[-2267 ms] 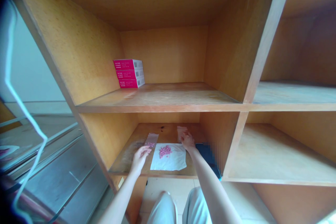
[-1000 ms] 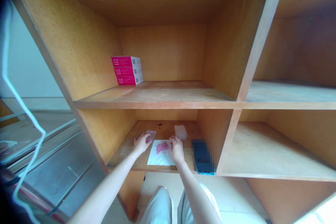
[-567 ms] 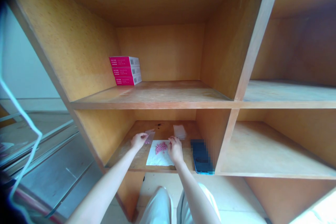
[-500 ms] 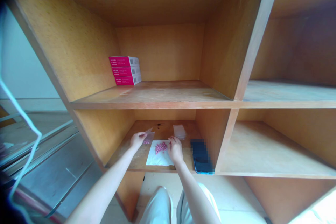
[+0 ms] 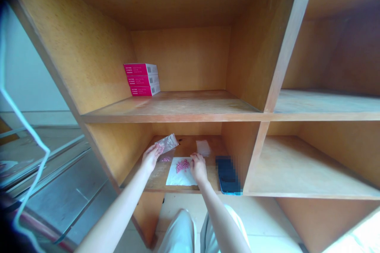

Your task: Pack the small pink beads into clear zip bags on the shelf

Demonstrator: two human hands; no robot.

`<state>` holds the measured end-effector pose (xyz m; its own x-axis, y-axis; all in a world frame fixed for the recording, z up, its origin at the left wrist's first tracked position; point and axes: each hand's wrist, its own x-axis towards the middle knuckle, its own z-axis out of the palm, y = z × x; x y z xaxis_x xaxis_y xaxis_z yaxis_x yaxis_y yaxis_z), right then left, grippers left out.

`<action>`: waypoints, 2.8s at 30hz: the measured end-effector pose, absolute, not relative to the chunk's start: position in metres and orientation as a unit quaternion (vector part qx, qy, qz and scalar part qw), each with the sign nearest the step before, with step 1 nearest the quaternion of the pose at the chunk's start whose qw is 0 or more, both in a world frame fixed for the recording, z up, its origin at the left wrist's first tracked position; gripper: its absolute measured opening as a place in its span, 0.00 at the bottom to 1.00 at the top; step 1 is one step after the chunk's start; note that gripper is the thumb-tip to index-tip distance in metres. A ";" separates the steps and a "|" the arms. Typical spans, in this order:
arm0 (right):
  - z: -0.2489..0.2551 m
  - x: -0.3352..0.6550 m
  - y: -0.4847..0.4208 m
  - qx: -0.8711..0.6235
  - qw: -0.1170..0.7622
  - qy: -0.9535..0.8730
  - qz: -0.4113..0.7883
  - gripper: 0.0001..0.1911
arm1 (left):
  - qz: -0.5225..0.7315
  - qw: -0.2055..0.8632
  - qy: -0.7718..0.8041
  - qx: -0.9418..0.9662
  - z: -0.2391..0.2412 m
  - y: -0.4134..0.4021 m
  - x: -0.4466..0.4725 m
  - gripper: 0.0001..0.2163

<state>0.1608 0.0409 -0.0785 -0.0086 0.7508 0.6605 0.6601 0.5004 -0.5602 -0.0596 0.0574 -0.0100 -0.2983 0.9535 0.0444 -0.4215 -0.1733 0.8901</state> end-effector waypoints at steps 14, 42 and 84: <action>-0.035 0.147 0.034 -0.429 0.605 -0.609 0.282 0.12 | 0.647 0.588 0.415 0.251 -0.019 0.015 -0.035 0.05; 0.001 0.120 0.012 -0.356 0.479 -0.593 0.540 0.17 | 0.554 0.334 0.513 0.564 -0.010 -0.003 -0.026 0.10; 0.018 0.115 0.010 -0.524 0.341 -0.744 0.238 0.06 | 0.538 0.207 0.585 0.570 -0.023 0.008 -0.014 0.07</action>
<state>0.1148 0.0097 0.0178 -0.2192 0.9410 0.2577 0.6160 0.3383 -0.7114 -0.0136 0.0077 -0.0226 -0.2634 0.8902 0.3716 0.4441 -0.2301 0.8659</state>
